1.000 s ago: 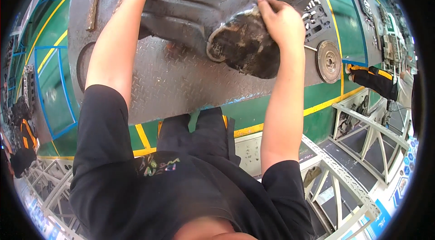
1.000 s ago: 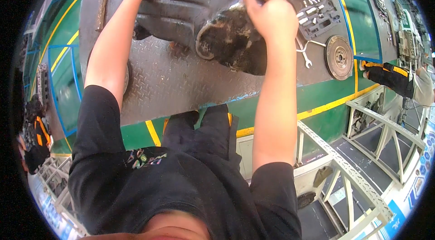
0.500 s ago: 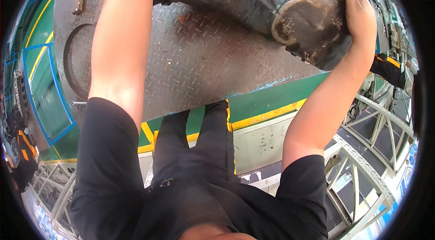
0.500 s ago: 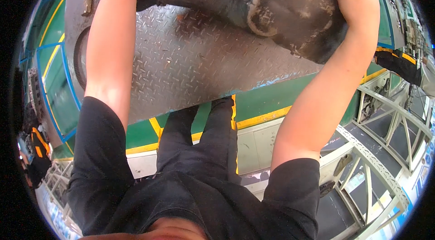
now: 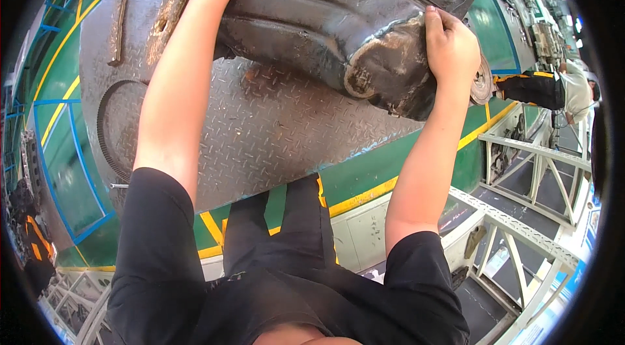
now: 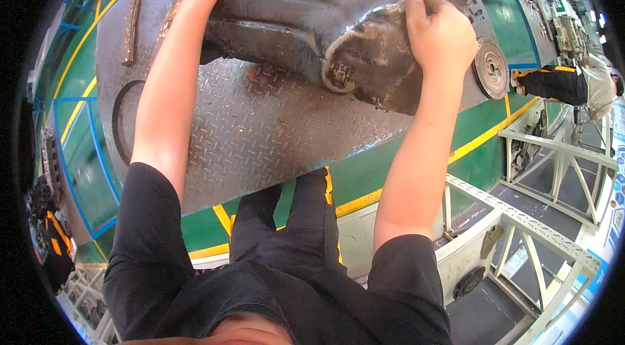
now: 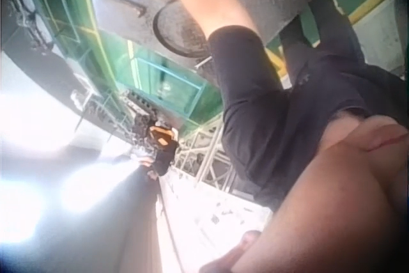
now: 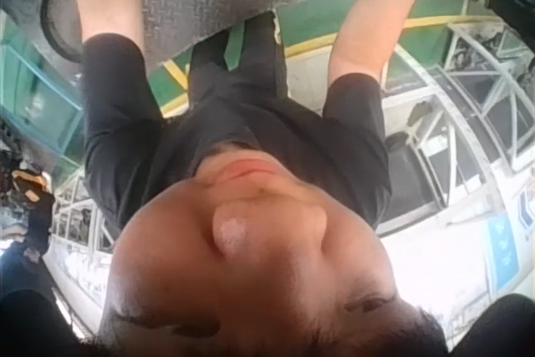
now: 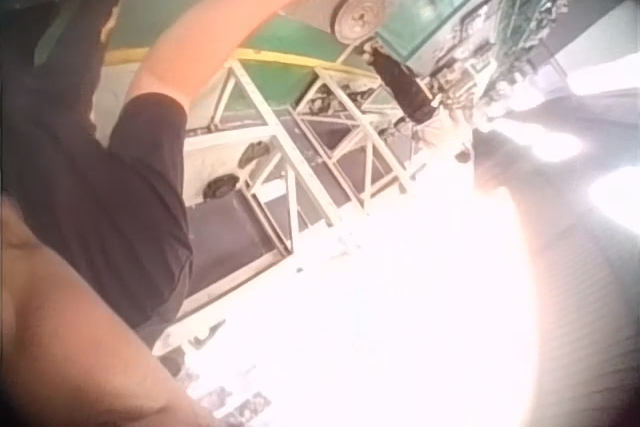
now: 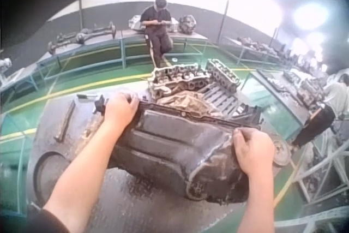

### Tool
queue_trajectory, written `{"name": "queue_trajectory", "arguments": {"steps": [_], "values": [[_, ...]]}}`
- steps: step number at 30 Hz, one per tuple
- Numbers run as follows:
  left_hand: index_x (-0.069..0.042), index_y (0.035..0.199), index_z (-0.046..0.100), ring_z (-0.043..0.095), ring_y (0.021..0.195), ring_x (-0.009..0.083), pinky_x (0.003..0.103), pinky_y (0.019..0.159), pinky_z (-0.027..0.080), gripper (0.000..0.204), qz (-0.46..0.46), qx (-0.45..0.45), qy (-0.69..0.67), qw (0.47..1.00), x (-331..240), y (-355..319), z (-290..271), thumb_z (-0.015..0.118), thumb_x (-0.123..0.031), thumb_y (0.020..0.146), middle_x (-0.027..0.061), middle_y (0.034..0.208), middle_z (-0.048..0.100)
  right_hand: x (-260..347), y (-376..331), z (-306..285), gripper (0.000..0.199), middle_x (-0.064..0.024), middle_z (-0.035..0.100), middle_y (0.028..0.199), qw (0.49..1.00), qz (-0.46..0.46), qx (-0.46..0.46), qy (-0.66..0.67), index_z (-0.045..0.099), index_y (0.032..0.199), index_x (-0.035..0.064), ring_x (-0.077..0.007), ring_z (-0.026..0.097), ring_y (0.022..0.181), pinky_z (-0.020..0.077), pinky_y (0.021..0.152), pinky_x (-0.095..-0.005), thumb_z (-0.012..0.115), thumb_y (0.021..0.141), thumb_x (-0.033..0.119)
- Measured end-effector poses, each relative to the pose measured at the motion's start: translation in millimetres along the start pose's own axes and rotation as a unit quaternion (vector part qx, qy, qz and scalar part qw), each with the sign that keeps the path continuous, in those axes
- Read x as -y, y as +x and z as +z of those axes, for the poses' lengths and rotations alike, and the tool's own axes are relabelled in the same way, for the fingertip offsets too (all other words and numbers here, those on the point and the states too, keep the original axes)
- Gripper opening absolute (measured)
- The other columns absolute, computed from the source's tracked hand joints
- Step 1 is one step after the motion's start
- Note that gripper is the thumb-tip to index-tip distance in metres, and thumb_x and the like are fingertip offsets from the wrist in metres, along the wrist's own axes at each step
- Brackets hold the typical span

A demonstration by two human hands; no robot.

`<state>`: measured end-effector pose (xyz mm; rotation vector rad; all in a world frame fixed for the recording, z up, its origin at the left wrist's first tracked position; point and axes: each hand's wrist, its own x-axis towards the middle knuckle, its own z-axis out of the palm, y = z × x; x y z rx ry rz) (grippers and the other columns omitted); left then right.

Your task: Disassembling and inspecting an engine block and related mounting brackets on a workbench.

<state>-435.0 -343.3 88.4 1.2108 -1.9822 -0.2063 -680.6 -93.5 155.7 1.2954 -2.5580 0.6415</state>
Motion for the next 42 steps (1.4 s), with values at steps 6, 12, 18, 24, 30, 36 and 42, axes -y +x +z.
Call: {"name": "queue_trajectory", "arguments": {"steps": [6, 12, 18, 24, 30, 36, 42], "values": [[-0.001, 0.100, 0.068, 0.064, 0.094, 0.0456, 0.049, 0.084, 0.050, 0.044, -0.076, -0.004, 0.015, 0.997, 5, -8, -4, 0.051, -0.041, 0.095, 0.0272, 0.096, 0.068, -6, -12, 6, 0.048, -0.0167, 0.071, 0.101, 0.999, -0.005, -0.047, 0.007, 0.075, 0.107, 0.0166, -0.0373, 0.066, 0.100, 0.0514, 0.088, -0.0437, 0.052, 0.089, 0.054], [0.003, 0.090, 0.067, 0.063, 0.091, 0.0476, 0.049, 0.083, 0.049, 0.041, -0.030, -0.038, -0.005, 0.999, 13, -17, -7, 0.052, -0.035, 0.094, 0.0300, 0.089, 0.066, -6, -30, 5, 0.045, -0.0178, 0.070, 0.096, 0.996, -0.021, -0.084, 0.002, 0.075, 0.104, 0.0159, -0.0397, 0.066, 0.095, 0.0519, 0.084, -0.0434, 0.048, 0.090, 0.050], [0.003, 0.105, 0.065, 0.063, 0.098, 0.0446, 0.047, 0.088, 0.049, 0.042, -0.042, -0.013, -0.043, 0.998, 12, -61, -42, 0.060, -0.037, 0.091, 0.0295, 0.096, 0.066, -17, -96, 5, 0.034, -0.0138, 0.073, 0.099, 0.981, -0.063, -0.169, 0.074, 0.075, 0.100, 0.0100, -0.0327, 0.068, 0.095, 0.0522, 0.085, -0.0378, 0.058, 0.090, 0.038], [-0.001, 0.091, 0.065, 0.063, 0.094, 0.0364, 0.042, 0.084, 0.048, 0.055, 0.010, -0.092, 0.004, 0.996, 18, -121, -63, 0.067, -0.055, 0.084, 0.0194, 0.095, 0.067, -16, -164, -5, 0.026, -0.0119, 0.072, 0.105, 0.969, -0.089, -0.205, 0.103, 0.073, 0.102, 0.0044, -0.0300, 0.066, 0.102, 0.0490, 0.095, -0.0379, 0.073, 0.083, 0.022], [-0.001, 0.086, 0.060, 0.058, 0.086, 0.0369, 0.045, 0.078, 0.046, 0.044, -0.004, -0.132, -0.037, 0.991, 12, -168, -82, 0.074, -0.042, 0.082, 0.0166, 0.084, 0.061, -49, -155, -47, 0.070, -0.0150, 0.048, 0.139, 0.861, 0.202, -0.168, 0.436, 0.039, 0.141, -0.0040, -0.0255, 0.054, 0.122, 0.0401, 0.104, -0.0402, 0.071, 0.091, 0.033], [0.001, 0.088, 0.059, 0.056, 0.084, 0.0382, 0.046, 0.077, 0.044, 0.040, 0.019, -0.147, -0.089, 0.985, 20, -183, -84, 0.073, -0.037, 0.083, 0.0169, 0.084, 0.059, -99, -116, -7, 0.047, -0.0088, 0.066, 0.108, 0.826, 0.158, -0.115, 0.529, 0.062, 0.117, -0.0055, -0.0152, 0.061, 0.094, 0.0465, 0.082, -0.0271, 0.072, 0.091, 0.033], [-0.001, 0.091, 0.059, 0.056, 0.084, 0.0363, 0.044, 0.077, 0.044, 0.038, 0.016, -0.138, -0.103, 0.985, 28, -193, -86, 0.072, -0.035, 0.082, 0.0161, 0.086, 0.058, -101, -101, -10, 0.048, -0.0136, 0.064, 0.118, 0.874, 0.191, -0.130, 0.428, 0.061, 0.117, -0.0074, -0.0227, 0.062, 0.105, 0.0474, 0.093, -0.0364, 0.072, 0.090, 0.030]]}}
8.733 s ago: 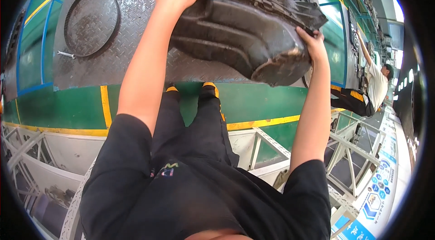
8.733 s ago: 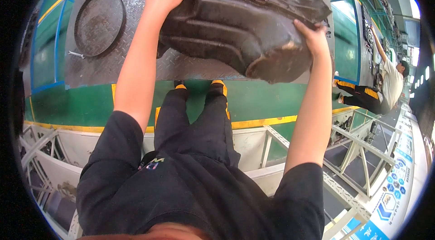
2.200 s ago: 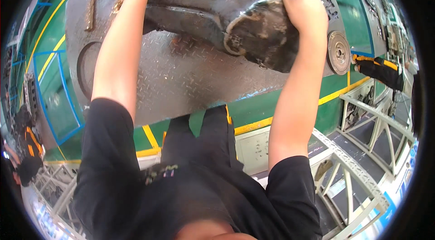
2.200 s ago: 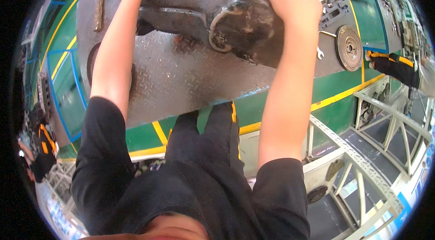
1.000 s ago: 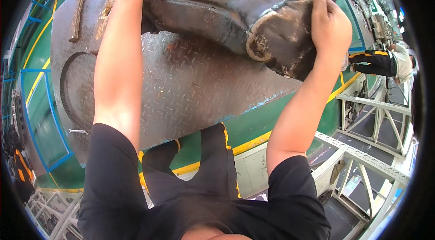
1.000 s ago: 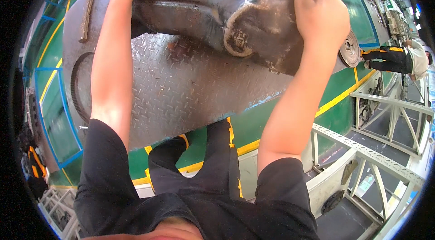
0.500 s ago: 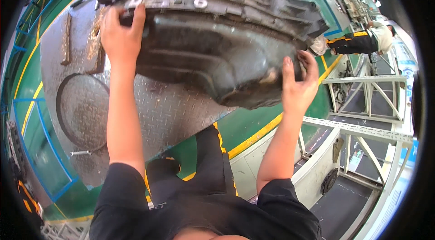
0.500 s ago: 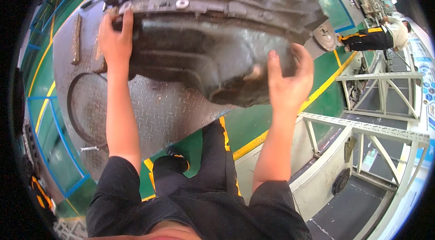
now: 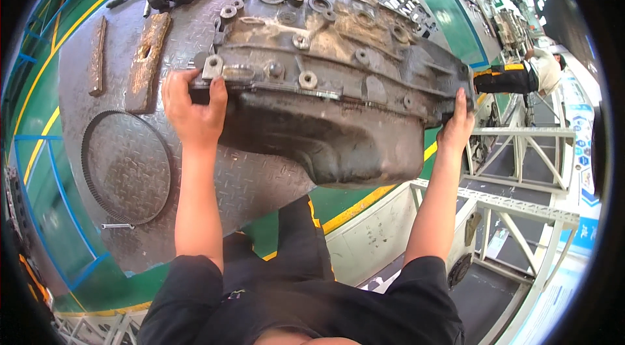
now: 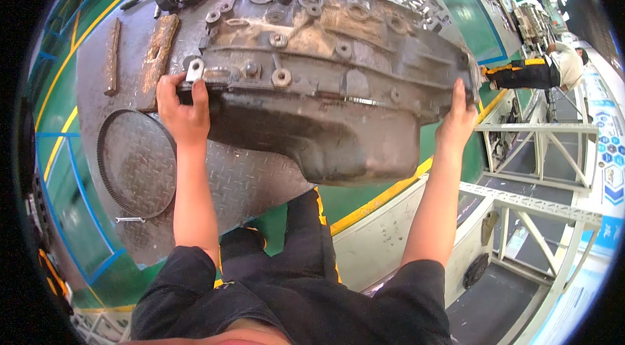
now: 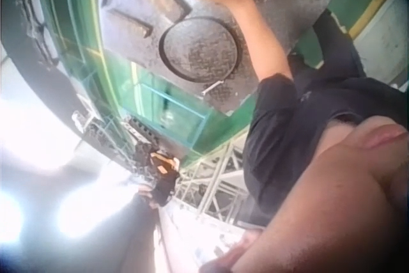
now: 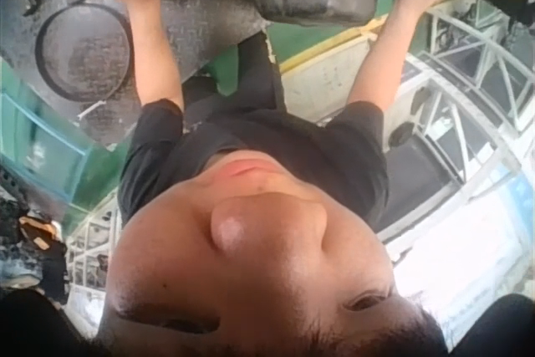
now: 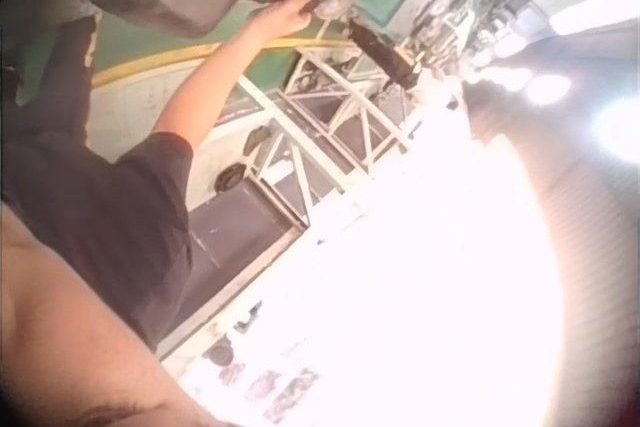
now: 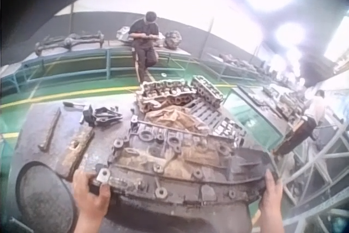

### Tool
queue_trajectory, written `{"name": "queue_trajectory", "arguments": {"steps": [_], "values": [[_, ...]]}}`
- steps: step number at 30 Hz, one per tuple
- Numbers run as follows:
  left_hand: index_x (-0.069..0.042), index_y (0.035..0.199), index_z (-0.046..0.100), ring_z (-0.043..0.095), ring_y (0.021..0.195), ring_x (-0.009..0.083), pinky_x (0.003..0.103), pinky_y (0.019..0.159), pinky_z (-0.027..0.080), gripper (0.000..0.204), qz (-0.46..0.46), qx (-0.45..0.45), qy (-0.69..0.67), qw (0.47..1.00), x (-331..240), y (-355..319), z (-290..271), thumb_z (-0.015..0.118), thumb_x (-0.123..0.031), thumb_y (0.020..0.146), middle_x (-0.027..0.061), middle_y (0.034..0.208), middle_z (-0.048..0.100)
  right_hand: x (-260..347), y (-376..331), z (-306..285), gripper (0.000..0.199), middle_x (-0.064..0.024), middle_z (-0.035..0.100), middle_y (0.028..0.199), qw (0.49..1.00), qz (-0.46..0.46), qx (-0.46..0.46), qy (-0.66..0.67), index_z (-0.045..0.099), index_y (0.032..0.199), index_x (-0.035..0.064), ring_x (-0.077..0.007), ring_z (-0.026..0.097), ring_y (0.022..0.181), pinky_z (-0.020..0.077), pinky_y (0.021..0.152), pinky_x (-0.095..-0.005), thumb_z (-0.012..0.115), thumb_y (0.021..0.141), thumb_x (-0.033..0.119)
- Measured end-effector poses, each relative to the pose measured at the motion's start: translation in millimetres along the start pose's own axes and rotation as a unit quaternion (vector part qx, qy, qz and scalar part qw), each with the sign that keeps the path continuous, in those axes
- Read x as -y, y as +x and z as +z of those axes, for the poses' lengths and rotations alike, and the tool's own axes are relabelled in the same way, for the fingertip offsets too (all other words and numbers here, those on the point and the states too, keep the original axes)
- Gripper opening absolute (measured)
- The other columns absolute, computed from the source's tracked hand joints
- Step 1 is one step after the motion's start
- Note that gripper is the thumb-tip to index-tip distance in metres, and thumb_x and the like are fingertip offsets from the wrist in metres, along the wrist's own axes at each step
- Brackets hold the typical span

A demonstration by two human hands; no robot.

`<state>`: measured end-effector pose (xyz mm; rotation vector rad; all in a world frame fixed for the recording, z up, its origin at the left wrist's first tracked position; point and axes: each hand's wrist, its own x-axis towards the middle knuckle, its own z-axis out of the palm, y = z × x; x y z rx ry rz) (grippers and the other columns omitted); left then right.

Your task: Disassembling and inspecting an engine block and related mounting brackets on a workbench.

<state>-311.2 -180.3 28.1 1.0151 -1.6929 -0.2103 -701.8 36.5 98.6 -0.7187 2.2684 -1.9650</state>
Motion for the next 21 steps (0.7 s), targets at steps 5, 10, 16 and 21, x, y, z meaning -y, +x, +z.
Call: {"name": "queue_trajectory", "arguments": {"steps": [5, 10, 16, 21], "values": [[-0.001, 0.092, 0.058, 0.055, 0.080, 0.0350, 0.044, 0.075, 0.045, 0.047, -0.003, -0.011, -0.028, 1.000, 8, -24, -15, 0.066, -0.047, 0.085, 0.0159, 0.086, 0.057, -8, -32, 2, 0.040, -0.0108, 0.063, 0.121, 0.996, 0.026, -0.078, 0.045, 0.062, 0.118, -0.0038, -0.0219, 0.060, 0.107, 0.0468, 0.095, -0.0370, 0.068, 0.089, 0.023], [0.000, 0.096, 0.052, 0.053, 0.083, 0.0300, 0.040, 0.077, 0.043, 0.064, -0.023, -0.029, -0.027, 0.999, 21, -63, -29, 0.053, -0.064, 0.089, 0.0157, 0.091, 0.055, -36, -75, -32, 0.035, -0.0115, 0.065, 0.117, 0.994, -0.067, -0.062, 0.061, 0.064, 0.117, -0.0028, -0.0210, 0.062, 0.102, 0.0479, 0.094, -0.0356, 0.066, 0.091, 0.020], [-0.001, 0.090, 0.045, 0.055, 0.084, 0.0288, 0.040, 0.080, 0.045, 0.069, -0.047, -0.056, -0.107, 0.992, 32, -110, -49, 0.048, -0.070, 0.088, 0.0168, 0.091, 0.056, -79, -140, -65, 0.031, -0.0218, 0.064, 0.117, 0.973, -0.107, -0.138, 0.148, 0.059, 0.120, -0.0094, -0.0293, 0.065, 0.101, 0.0518, 0.093, -0.0380, 0.064, 0.094, 0.008], [-0.004, 0.083, 0.041, 0.053, 0.091, 0.0229, 0.039, 0.090, 0.042, 0.040, -0.169, -0.063, -0.091, 0.979, 37, -135, -58, 0.044, -0.043, 0.093, 0.0175, 0.102, 0.059, -84, -166, -68, 0.041, -0.0209, 0.057, 0.133, 0.981, -0.085, -0.088, 0.153, 0.061, 0.121, -0.0052, -0.0301, 0.056, 0.120, 0.0430, 0.106, -0.0438, 0.053, 0.096, 0.027]]}}
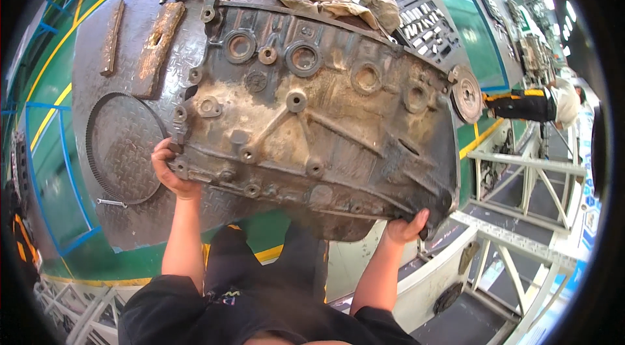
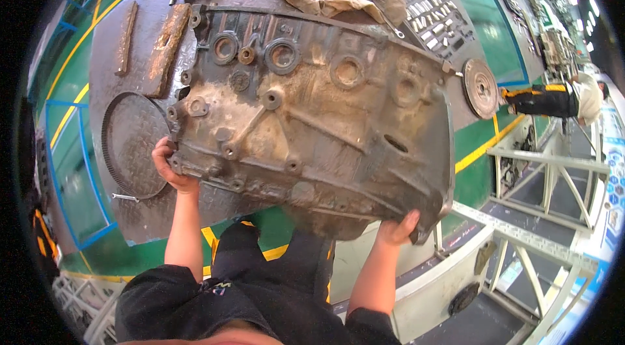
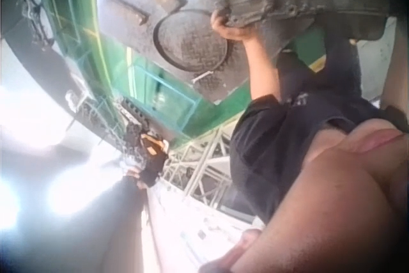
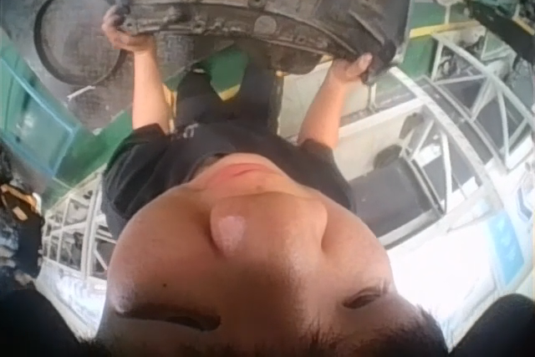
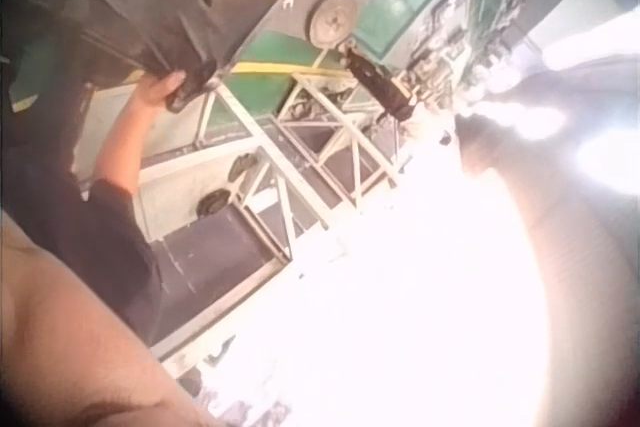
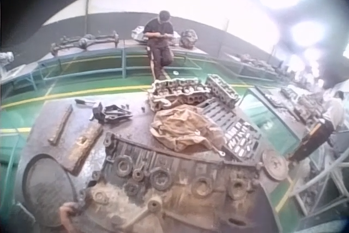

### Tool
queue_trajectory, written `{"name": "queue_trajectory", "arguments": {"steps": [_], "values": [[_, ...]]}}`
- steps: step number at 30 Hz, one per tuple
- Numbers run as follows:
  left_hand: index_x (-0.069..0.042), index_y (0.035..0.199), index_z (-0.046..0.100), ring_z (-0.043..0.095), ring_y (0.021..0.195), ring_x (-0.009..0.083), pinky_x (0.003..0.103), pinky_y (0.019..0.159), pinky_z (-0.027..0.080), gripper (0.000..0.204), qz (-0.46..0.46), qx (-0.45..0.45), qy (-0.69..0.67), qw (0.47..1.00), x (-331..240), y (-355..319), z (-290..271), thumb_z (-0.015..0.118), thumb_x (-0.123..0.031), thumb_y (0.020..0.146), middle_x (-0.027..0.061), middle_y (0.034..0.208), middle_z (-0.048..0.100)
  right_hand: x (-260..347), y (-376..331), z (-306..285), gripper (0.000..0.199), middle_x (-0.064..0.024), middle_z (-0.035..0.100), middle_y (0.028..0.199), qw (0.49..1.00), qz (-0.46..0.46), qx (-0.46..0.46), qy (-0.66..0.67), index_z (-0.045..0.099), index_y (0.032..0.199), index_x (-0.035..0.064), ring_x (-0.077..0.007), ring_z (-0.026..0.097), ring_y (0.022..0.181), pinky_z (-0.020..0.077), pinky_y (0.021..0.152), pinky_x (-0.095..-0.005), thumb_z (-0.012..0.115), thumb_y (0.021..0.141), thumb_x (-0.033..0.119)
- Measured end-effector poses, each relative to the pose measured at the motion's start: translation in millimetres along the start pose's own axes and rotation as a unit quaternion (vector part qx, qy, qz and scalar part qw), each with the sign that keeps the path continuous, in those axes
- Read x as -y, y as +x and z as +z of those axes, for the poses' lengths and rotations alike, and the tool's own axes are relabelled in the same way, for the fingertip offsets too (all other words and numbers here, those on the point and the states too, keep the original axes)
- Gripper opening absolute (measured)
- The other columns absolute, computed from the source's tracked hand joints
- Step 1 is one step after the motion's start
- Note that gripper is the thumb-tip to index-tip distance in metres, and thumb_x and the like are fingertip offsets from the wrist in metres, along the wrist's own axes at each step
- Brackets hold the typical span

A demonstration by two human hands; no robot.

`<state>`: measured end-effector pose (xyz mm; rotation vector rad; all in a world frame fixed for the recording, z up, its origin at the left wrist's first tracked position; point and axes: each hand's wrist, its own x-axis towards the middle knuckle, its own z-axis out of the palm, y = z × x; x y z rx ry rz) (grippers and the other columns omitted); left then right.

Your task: Disassembling and inspecting an engine block and related mounting brackets on a workbench.

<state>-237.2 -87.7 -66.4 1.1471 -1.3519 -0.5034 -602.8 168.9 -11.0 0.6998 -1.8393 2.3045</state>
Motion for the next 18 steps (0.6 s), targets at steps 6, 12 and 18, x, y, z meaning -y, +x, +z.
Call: {"name": "queue_trajectory", "arguments": {"steps": [6, 12, 18], "values": [[-0.005, 0.082, 0.042, 0.051, 0.091, 0.0229, 0.039, 0.091, 0.041, 0.027, -0.083, -0.061, -0.118, 0.988, 8, 24, 9, 0.044, -0.031, 0.090, 0.0149, 0.097, 0.056, 15, 22, 20, 0.045, -0.0207, 0.055, 0.136, 0.991, 0.058, 0.091, 0.075, 0.053, 0.128, -0.0073, -0.0337, 0.056, 0.120, 0.0433, 0.106, -0.0459, 0.051, 0.095, 0.023], [-0.004, 0.083, 0.043, 0.057, 0.089, 0.0250, 0.042, 0.090, 0.050, 0.024, -0.021, -0.103, -0.187, 0.977, -10, -29, 31, 0.042, -0.029, 0.085, 0.0146, 0.094, 0.054, -30, 91, 34, 0.049, -0.0187, 0.054, 0.137, 0.967, 0.118, 0.185, 0.128, 0.053, 0.132, -0.0039, -0.0334, 0.052, 0.127, 0.0419, 0.108, -0.0464, 0.050, 0.096, 0.029], [-0.004, 0.085, 0.045, 0.051, 0.087, 0.0278, 0.046, 0.084, 0.042, 0.038, -0.021, -0.260, 0.126, 0.957, -34, -42, 85, 0.043, -0.042, 0.087, 0.0126, 0.087, 0.051, -142, 215, 125, 0.028, -0.0242, 0.065, 0.118, 0.846, -0.387, 0.248, -0.272, 0.060, 0.118, -0.0051, -0.0386, 0.066, 0.106, 0.0556, 0.092, -0.0431, 0.048, 0.096, 0.006]]}}
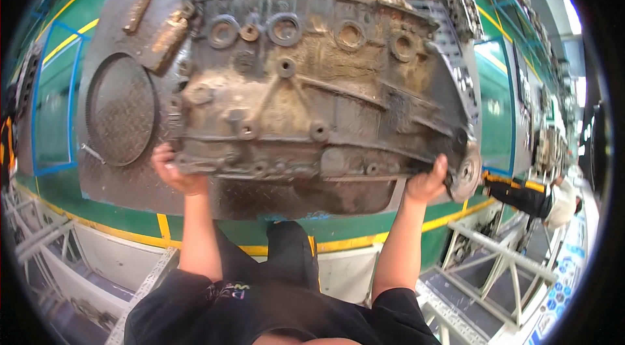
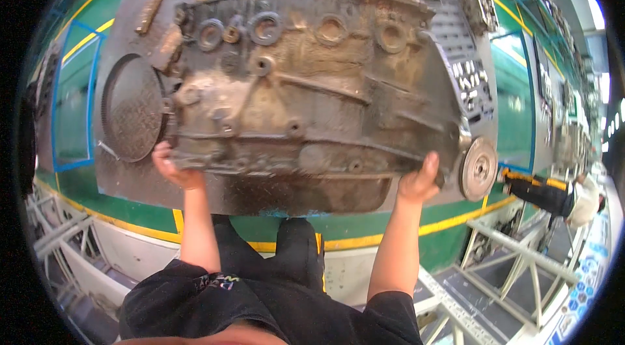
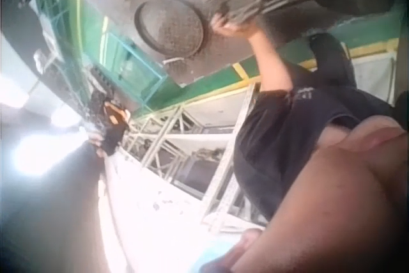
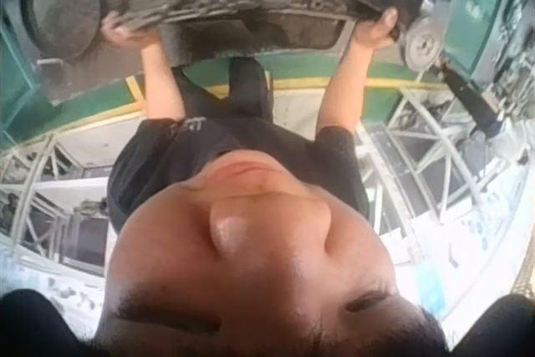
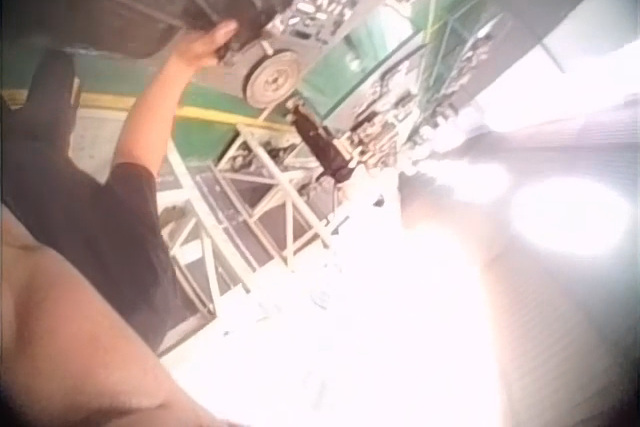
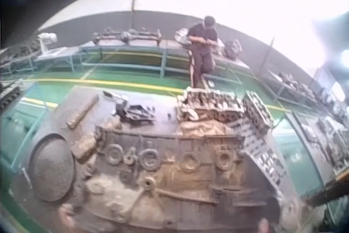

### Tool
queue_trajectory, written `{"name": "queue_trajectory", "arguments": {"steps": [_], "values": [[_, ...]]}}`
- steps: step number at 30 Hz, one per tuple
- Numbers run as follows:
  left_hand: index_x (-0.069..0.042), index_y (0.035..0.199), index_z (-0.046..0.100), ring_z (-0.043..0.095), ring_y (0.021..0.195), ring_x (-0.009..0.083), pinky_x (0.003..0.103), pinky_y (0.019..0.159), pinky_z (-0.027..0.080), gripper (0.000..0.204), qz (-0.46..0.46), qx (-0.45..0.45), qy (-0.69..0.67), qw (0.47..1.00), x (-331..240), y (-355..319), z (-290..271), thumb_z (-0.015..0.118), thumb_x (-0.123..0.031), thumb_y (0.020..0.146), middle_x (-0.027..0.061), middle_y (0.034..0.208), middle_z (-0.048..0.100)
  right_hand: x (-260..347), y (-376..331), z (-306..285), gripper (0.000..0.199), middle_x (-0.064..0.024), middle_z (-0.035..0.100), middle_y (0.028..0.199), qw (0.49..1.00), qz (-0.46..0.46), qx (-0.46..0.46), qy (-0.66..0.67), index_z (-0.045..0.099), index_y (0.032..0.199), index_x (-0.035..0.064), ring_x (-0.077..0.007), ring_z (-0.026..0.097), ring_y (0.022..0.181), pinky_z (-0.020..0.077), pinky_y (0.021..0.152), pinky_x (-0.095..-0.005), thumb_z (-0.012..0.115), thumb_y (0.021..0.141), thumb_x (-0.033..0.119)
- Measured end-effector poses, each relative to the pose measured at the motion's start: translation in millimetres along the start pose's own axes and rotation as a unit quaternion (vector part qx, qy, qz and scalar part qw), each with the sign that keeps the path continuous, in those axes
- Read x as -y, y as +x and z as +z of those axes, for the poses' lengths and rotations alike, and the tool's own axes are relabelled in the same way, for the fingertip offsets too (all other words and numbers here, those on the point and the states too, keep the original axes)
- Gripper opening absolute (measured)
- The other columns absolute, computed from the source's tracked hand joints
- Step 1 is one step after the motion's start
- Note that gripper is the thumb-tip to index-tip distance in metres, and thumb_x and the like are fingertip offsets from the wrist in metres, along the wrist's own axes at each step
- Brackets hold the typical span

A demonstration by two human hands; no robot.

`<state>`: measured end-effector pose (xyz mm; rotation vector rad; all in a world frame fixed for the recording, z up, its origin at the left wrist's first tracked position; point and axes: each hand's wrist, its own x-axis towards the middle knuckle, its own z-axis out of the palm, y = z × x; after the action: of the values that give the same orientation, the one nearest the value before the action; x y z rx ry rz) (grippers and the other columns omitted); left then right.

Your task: Disassembling and inspecting an engine block and related mounting brackets on a workbench.

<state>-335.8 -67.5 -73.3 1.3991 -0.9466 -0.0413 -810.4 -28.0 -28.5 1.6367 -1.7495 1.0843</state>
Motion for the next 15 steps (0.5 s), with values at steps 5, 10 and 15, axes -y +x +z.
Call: {"name": "queue_trajectory", "arguments": {"steps": [5, 10, 15], "values": [[-0.002, 0.081, 0.044, 0.053, 0.079, 0.0314, 0.043, 0.074, 0.043, 0.044, 0.004, -0.042, 0.044, 0.998, -33, -13, 29, 0.039, -0.044, 0.090, 0.0160, 0.082, 0.052, -55, 66, 78, 0.041, -0.0211, 0.061, 0.127, 0.971, 0.085, 0.097, 0.202, 0.058, 0.124, -0.0027, -0.0340, 0.062, 0.115, 0.0488, 0.097, -0.0421, 0.044, 0.086, -0.006], [0.000, 0.083, 0.046, 0.055, 0.075, 0.0350, 0.044, 0.070, 0.044, 0.038, 0.031, -0.055, 0.053, 0.997, -27, -22, 30, 0.042, -0.037, 0.091, 0.0186, 0.081, 0.052, -64, 77, 88, 0.047, -0.0184, 0.059, 0.133, 0.987, -0.156, 0.035, 0.026, 0.057, 0.130, 0.0007, -0.0316, 0.059, 0.120, 0.0431, 0.096, -0.0423, 0.046, 0.084, -0.001], [0.001, 0.086, 0.047, 0.055, 0.075, 0.0363, 0.044, 0.071, 0.045, 0.037, 0.046, -0.051, 0.043, 0.997, -35, -21, 28, 0.042, -0.036, 0.092, 0.0191, 0.081, 0.052, -53, 73, 74, 0.033, -0.0224, 0.070, 0.106, 0.990, -0.128, 0.043, -0.043, 0.059, 0.121, -0.0032, -0.0384, 0.071, 0.088, 0.0579, 0.075, -0.0429, 0.054, 0.089, -0.009]]}}
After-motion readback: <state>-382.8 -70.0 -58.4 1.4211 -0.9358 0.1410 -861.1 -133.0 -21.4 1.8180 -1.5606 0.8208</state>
